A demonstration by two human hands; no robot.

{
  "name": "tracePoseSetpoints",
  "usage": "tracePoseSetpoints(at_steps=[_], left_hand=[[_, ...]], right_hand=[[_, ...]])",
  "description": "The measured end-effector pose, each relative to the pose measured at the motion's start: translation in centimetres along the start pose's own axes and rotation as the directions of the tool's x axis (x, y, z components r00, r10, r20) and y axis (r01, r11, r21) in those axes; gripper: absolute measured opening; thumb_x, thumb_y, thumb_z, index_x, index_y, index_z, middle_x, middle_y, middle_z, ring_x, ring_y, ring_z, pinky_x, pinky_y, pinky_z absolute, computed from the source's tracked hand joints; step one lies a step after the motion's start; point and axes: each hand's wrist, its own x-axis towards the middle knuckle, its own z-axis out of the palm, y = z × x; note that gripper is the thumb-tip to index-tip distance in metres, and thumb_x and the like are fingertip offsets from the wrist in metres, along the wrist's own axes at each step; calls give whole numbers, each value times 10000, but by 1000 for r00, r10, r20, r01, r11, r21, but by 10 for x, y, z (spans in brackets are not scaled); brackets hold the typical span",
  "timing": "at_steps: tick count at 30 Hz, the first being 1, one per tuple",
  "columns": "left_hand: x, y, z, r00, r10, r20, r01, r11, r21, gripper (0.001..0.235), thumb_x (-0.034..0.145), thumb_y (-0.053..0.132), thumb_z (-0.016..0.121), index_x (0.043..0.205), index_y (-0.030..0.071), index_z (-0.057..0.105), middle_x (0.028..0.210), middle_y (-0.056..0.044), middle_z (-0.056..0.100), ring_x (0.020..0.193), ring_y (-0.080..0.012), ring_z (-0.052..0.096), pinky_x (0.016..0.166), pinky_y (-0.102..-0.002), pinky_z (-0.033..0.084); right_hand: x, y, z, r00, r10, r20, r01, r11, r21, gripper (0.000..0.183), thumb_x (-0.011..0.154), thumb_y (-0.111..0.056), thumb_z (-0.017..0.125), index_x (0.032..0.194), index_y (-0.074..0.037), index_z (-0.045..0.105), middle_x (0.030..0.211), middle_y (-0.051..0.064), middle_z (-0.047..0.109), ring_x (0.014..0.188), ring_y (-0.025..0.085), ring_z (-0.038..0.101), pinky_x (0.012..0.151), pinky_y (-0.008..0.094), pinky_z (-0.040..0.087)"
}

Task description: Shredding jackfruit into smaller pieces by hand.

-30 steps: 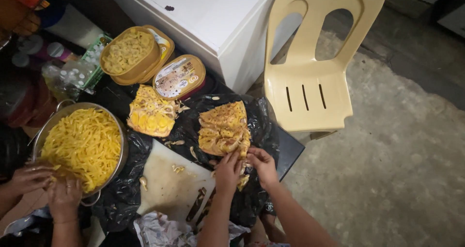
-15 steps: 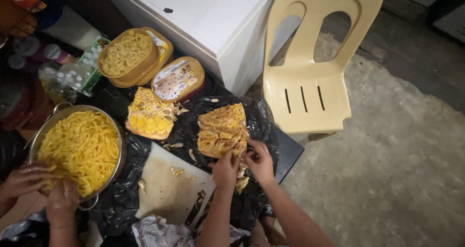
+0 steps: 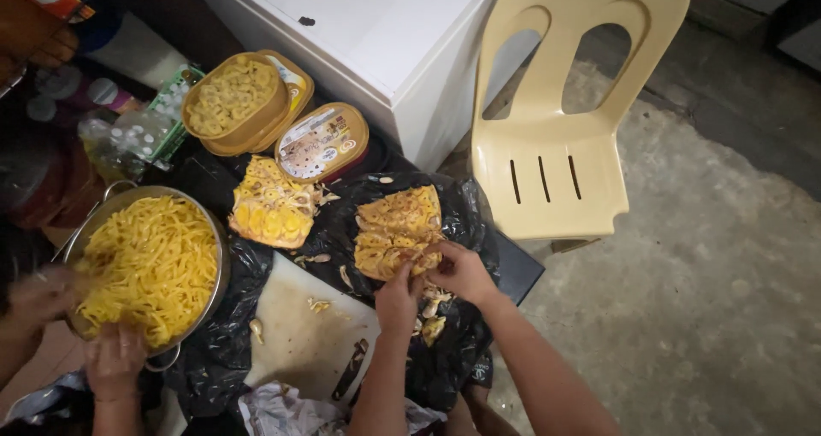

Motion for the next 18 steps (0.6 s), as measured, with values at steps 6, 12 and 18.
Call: tracePoseSetpoints(at_steps=[6, 12, 18], left_hand=[[-1, 9, -5, 999, 13, 31, -11, 999, -47, 444, 910, 324, 688, 1300, 118, 635, 988, -203, 740, 920, -410, 699, 782, -510, 535], [0, 6, 1, 999, 13, 45, -10, 997, -70, 412, 896, 304, 702, 1257, 112, 656, 977, -202, 739, 935, -415, 690, 794, -513, 527], [-1, 4, -6, 998, 52, 25, -49, 994, -102, 352, 887, 289, 718, 1192, 118, 675, 948, -182, 745, 907, -402, 705, 771, -494, 542]], right_hand=[[0, 9, 7, 997, -29, -74, 28, 1000, -12, 368, 721, -60, 832, 1063, -56, 697, 961, 106, 694, 742, 201, 670, 682, 320, 565], [-1, 13, 12, 996, 42, -75, -43, 999, -11, 324, 749, -52, 792, 1060, -60, 700, 1013, 127, 709, 799, 261, 725, 705, 353, 594], [-5, 24, 27, 987, -92, -133, 75, 989, -127, 527, 730, -87, 821, 1217, -55, 622, 1281, 178, 590, 963, 371, 675, 741, 398, 589]])
